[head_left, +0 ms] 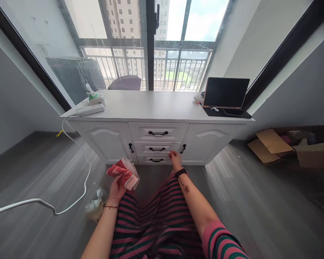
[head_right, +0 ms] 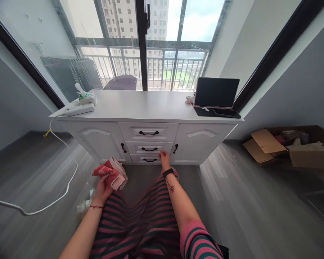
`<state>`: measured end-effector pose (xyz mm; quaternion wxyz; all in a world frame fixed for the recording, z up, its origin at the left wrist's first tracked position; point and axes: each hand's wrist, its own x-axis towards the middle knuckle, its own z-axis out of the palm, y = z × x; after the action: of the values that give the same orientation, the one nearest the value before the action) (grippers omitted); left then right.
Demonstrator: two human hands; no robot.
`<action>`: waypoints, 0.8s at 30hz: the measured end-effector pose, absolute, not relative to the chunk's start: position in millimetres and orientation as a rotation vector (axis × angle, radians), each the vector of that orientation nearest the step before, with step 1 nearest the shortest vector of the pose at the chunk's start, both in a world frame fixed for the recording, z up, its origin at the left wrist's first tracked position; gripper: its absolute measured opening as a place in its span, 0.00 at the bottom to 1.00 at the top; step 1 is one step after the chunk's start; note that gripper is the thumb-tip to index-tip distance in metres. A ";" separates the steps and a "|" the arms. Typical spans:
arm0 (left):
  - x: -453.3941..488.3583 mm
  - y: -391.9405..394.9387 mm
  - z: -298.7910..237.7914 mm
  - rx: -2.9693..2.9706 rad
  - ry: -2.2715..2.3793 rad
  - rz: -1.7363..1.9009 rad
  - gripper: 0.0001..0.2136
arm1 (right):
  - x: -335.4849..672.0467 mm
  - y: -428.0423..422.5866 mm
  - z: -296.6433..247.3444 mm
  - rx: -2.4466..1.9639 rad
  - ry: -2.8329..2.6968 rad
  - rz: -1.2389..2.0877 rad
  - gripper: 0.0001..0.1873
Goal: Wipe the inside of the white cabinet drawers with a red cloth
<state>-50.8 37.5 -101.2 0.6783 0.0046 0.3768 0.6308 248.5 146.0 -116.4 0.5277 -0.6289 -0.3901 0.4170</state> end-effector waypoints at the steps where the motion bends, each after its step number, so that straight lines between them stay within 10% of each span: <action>1: -45.8 36.5 -97.8 0.000 0.844 1.416 0.13 | 255.5 133.4 -111.8 -1.503 -0.931 0.964 0.18; 24: -27.4 21.3 -74.5 0.129 0.777 1.271 0.12 | 267.4 -11.7 -120.6 -1.689 -1.653 0.245 0.16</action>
<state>-27.4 21.3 -74.5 0.7333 0.0587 0.3533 0.5779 267.4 -11.7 -120.6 0.3735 -0.6595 -0.6453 0.0956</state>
